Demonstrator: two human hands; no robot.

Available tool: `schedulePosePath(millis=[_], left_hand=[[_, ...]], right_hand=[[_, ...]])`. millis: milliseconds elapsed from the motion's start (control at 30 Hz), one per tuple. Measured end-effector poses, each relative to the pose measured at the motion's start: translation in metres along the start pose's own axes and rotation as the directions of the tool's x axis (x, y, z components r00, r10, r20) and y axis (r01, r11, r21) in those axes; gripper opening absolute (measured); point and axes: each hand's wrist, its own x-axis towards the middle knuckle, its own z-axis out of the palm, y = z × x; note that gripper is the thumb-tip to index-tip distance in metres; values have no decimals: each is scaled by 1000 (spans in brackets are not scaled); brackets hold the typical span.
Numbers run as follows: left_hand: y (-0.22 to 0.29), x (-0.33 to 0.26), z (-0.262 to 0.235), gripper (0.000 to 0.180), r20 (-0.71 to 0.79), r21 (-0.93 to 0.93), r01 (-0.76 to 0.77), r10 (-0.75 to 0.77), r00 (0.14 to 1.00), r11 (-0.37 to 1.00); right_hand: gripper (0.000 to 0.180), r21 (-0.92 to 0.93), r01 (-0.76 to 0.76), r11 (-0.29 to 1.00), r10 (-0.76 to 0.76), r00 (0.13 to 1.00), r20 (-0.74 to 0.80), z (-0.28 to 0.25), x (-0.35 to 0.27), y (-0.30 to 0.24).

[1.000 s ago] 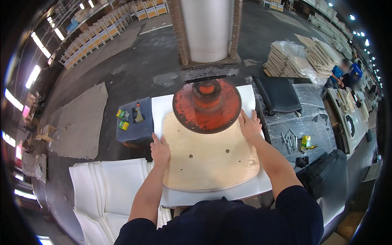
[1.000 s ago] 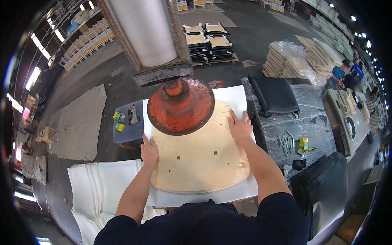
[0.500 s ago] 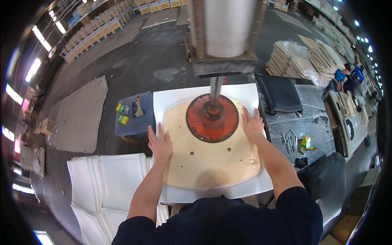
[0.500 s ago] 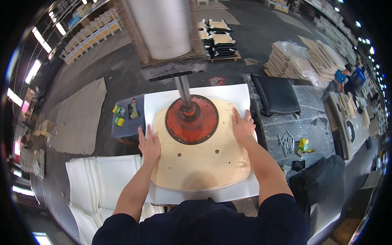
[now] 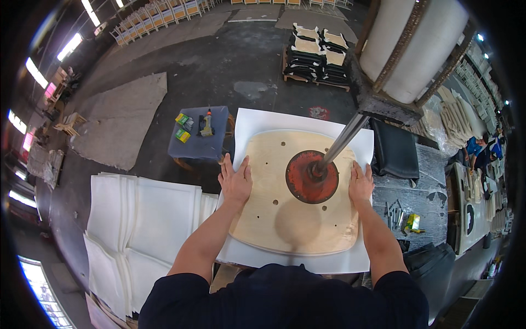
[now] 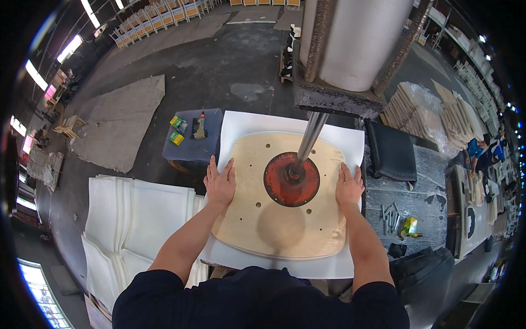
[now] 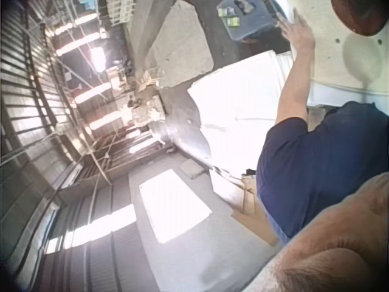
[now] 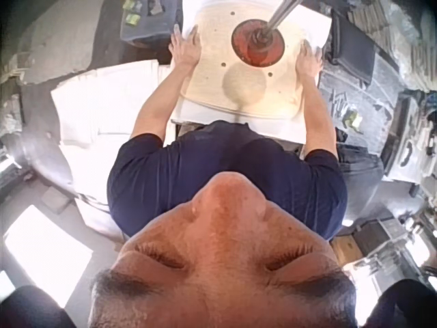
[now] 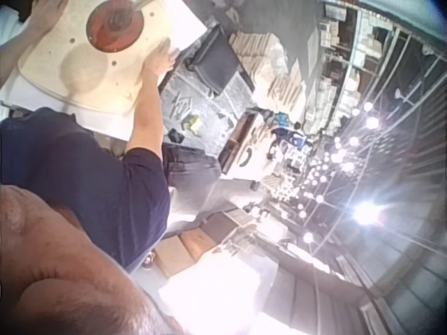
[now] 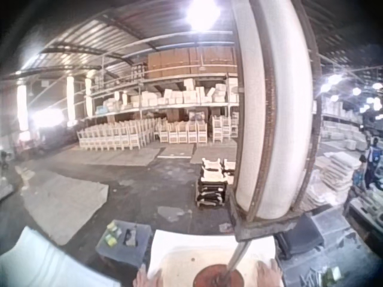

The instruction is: The person staples white fabric and black leather onto a chair seat base using a pneumatic staple gun. They flip the seat to inspect the finish, then place a protective sheet over the base and continue stapling the fabric edges.

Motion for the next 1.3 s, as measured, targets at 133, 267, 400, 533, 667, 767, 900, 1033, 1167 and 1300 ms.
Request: schedulePosePath(millis=[133,267,400,533,667,767,900,1033,1167,1300], left_hand=[[-4,-1,0,43,-14,13,-7,7,1000,1000],[3,-3,3,43,-5,-4,10,-10,1000,1000],[4,0,1,43,8,-22,26,-25,1000,999],[6,-1,2,43,6,10,11,-11,1000,1000],[2,-3,9,44,-7,107,-77,78,997,991],[2,0,15,44,-10,107,-123,124,992,987],[3,-2,23,46,38,145,-155,151,988,977],[0,2,22,47,5,147,-227,228,974,963],[2,-11,11,56,104,116,-410,399,911,905],[-4,-67,4,72,363,-186,-496,528,767,848]], right_hand=[[42,-11,-2,1000,3,1000,29,-1,-1,-5],[43,-16,39,999,-39,999,-6,-2,1,2],[43,-66,5,998,-4,1000,9,-1,-1,0],[43,-82,31,996,-31,1000,-4,-3,-2,0],[43,-137,20,990,-18,1000,21,0,-6,-4],[43,-148,13,989,-9,1000,24,1,-3,-2],[43,-180,11,984,-6,1000,28,5,-4,-5],[43,-172,6,985,2,999,45,-1,-1,-17],[45,-112,159,981,-160,987,3,-4,-27,-29],[57,115,310,944,-317,947,49,-1,-88,-24]])
